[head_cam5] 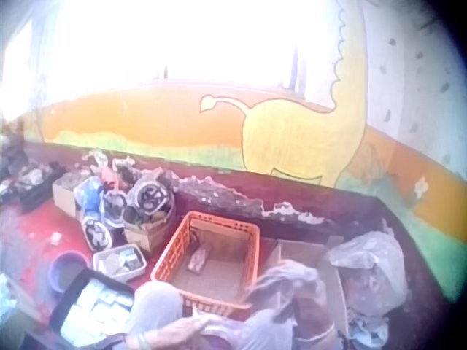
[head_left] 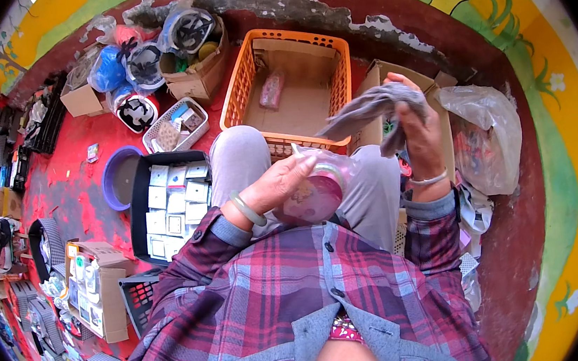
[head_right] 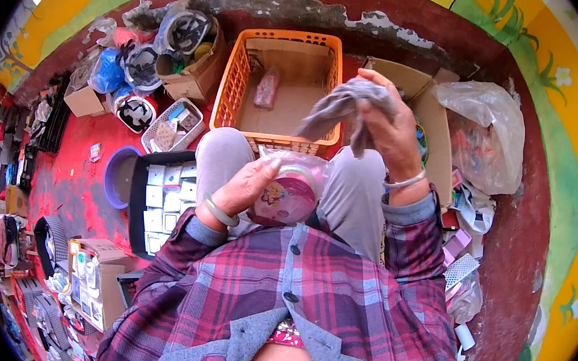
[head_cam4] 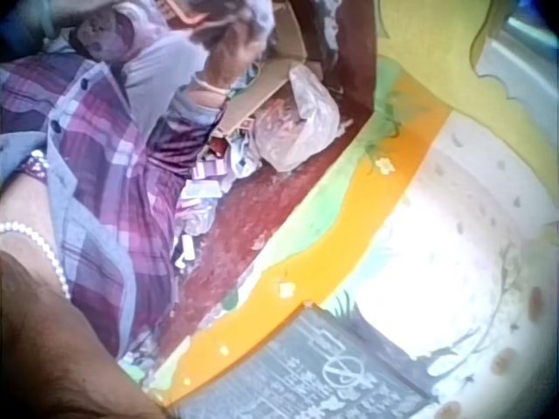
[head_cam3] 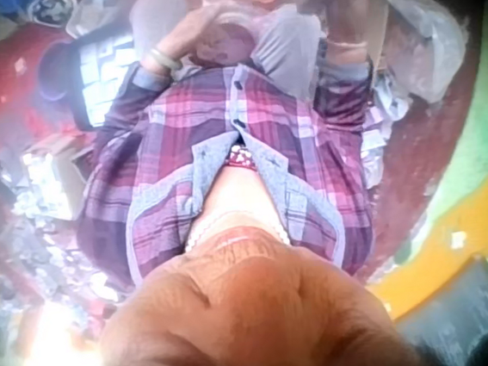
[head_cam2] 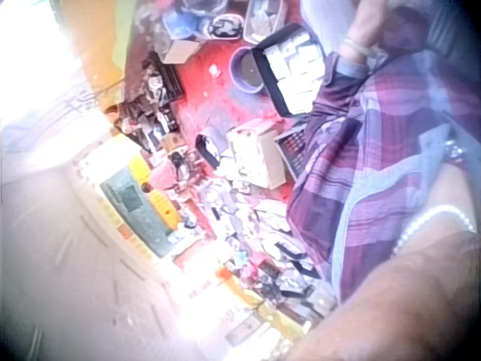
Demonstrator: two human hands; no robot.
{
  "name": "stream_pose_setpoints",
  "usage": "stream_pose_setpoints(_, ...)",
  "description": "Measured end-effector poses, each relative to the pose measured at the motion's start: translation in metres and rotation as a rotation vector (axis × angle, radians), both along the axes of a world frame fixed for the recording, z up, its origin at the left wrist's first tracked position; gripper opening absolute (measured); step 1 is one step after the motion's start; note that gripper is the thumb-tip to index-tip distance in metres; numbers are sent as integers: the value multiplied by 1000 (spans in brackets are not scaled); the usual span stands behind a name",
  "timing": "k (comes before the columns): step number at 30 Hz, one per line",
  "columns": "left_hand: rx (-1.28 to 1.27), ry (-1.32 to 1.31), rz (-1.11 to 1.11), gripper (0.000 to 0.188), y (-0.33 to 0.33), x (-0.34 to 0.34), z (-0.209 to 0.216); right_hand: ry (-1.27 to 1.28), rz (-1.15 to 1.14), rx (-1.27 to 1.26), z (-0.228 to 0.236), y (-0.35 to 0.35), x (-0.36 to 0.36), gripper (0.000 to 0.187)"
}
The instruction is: The person picks up several packaged items from a crate, cleans them with a cloth, and places them into a cardboard box.
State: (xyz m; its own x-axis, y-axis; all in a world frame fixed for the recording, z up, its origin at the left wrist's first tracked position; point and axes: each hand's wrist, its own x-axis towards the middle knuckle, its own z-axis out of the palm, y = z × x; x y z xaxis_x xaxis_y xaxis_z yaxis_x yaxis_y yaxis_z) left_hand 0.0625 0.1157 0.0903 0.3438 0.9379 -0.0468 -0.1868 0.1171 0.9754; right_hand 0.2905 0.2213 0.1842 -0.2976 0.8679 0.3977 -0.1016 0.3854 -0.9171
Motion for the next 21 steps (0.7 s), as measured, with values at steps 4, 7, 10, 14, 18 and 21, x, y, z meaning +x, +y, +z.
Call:
stream_pose_setpoints(4,108,134,58,38,4,-4,-7,462,44,-355,-5,-10,15,53)
stream_pose_setpoints(7,93,121,63,35,2,-2,4,532,169,-388,-5,-16,11,56)
stream_pose_setpoints(10,204,115,124,32,-1,3,12,357,107,-524,-18,-14,8,60)
stream_pose_setpoints(14,344,179,168,26,-3,4,27,184,267,-480,-15,-36,-31,65)
stream_pose_setpoints(18,335,295,219,22,-4,1,19,-39,572,-473,-5,-45,-33,65)
stream_pose_setpoints(21,361,302,312,21,-3,4,16,-177,512,-332,-23,-42,-43,54)
